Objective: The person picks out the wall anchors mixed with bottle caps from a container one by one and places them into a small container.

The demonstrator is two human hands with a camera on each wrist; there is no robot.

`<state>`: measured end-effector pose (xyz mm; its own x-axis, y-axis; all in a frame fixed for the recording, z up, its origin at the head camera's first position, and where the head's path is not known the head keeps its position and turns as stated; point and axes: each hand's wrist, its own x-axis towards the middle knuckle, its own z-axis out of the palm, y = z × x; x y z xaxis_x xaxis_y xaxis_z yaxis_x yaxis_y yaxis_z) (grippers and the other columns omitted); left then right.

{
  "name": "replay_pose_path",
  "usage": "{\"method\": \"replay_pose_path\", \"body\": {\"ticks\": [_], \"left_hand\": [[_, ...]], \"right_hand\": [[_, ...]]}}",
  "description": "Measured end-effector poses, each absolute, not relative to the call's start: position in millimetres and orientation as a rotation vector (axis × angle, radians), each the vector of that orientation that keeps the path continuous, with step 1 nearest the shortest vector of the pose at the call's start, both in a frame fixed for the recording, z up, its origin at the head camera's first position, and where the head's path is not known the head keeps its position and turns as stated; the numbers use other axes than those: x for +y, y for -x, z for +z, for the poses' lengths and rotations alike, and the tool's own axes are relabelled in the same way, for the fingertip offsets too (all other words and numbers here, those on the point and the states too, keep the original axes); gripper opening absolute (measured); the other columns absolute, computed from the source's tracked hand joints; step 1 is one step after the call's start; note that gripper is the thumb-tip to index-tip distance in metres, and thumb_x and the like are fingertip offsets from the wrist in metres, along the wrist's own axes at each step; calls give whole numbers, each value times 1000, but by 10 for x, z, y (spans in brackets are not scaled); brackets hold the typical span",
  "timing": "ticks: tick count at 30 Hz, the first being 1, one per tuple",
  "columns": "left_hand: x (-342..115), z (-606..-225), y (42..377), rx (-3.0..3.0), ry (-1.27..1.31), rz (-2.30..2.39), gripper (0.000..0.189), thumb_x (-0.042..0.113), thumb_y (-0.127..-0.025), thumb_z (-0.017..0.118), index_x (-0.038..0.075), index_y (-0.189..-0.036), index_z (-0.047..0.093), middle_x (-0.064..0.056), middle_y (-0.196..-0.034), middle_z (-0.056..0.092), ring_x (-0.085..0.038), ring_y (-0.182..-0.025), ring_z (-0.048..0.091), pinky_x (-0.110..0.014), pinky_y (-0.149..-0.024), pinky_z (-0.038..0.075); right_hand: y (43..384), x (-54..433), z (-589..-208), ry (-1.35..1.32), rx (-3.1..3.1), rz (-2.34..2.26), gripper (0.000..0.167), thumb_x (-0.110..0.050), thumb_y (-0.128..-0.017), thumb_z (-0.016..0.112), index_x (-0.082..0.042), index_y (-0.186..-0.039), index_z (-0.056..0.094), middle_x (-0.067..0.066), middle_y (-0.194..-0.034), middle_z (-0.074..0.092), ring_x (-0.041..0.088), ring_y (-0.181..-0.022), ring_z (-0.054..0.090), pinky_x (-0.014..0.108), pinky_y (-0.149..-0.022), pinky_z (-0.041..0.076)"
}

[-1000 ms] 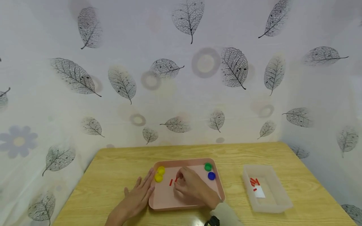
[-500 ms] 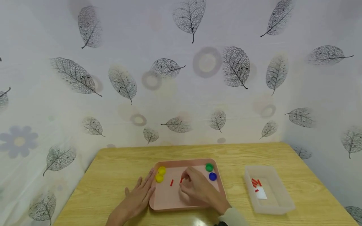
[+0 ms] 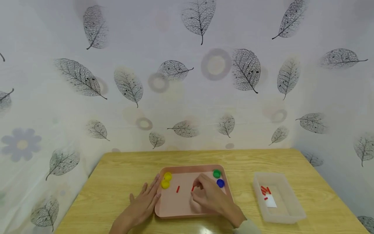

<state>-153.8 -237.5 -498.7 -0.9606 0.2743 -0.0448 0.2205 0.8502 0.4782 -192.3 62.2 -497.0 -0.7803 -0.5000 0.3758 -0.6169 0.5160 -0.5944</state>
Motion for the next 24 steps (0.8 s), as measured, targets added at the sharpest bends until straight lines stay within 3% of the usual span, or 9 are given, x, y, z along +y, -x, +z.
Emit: {"method": "replay_pose_path", "body": {"ticks": [12,24], "left_hand": [[-2365,-4992,1551,2919,-396,721,59,44,-113,30,29,-166,12,9,-171,10,-52,-150,21,-93,-93,4],[-2379,-5008,1556,2905,-389,723,60,46,-113,30,30,-167,9,10,-171,8,-52,-150,19,-93,-92,3]], "right_hand": [[1882,762,-4996,-1040,-2378,1047,27,-6,-80,79,-9,-99,60,1,-91,61,15,-81,60,23,-72,54],[1832,985,-4964,-1050,-2302,1061,29,0,-81,81,-9,-99,60,0,-91,58,15,-81,55,23,-71,51]]}}
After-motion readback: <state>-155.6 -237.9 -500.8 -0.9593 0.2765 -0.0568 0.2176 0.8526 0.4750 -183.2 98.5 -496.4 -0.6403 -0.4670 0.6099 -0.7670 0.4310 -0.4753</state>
